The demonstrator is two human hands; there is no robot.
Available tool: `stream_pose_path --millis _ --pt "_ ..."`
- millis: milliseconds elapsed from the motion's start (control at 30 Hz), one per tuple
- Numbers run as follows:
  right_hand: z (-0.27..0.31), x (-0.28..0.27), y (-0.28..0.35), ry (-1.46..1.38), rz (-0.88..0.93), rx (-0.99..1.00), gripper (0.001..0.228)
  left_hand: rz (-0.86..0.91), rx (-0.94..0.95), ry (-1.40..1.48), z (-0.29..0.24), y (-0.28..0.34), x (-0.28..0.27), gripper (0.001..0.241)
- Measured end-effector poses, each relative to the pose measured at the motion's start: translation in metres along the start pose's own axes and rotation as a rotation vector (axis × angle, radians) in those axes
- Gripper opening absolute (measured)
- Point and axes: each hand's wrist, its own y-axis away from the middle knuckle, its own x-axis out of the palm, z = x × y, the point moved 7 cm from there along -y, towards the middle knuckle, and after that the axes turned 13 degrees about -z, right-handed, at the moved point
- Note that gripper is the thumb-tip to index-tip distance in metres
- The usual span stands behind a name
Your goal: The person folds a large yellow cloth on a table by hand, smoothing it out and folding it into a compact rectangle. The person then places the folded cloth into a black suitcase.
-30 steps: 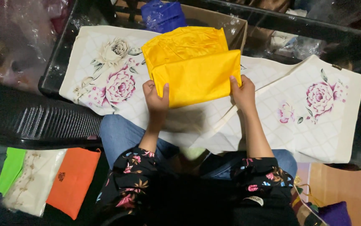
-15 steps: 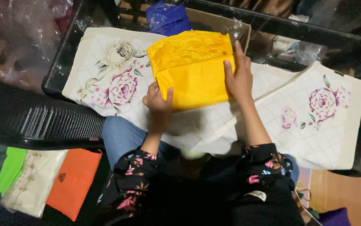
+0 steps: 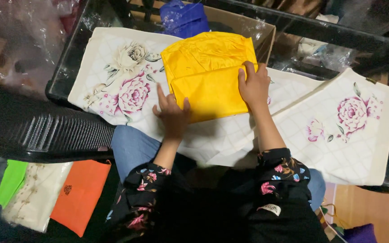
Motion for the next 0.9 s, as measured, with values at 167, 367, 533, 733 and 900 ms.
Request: stream_pose_path --millis 167,367,533,733,900 --pt "-0.001 0.005 0.003 0.107 -0.022 -0.076 0.046 -0.008 0.337 -0.298 -0.064 -0.011 -0.009 0.065" --pt "0.017 -0.010 0.009 0.116 -0.078 -0.116 0.042 0.159 0.443 -0.052 -0.084 0.008 0.073 0.059" --pt "0.046 -0.018 0.022 0.257 -0.217 -0.169 0.041 0.127 0.452 -0.012 -0.078 0.009 0.073 0.062" --pt "0.077 0.026 0.047 -0.125 0.110 -0.460 0.052 -0.144 0.520 0.005 -0.077 0.007 0.070 0.041" --pt "0.043 0.019 0.034 0.002 0.141 -0.347 0.056 0.029 0.463 0.066 -0.058 -0.002 0.078 0.059"
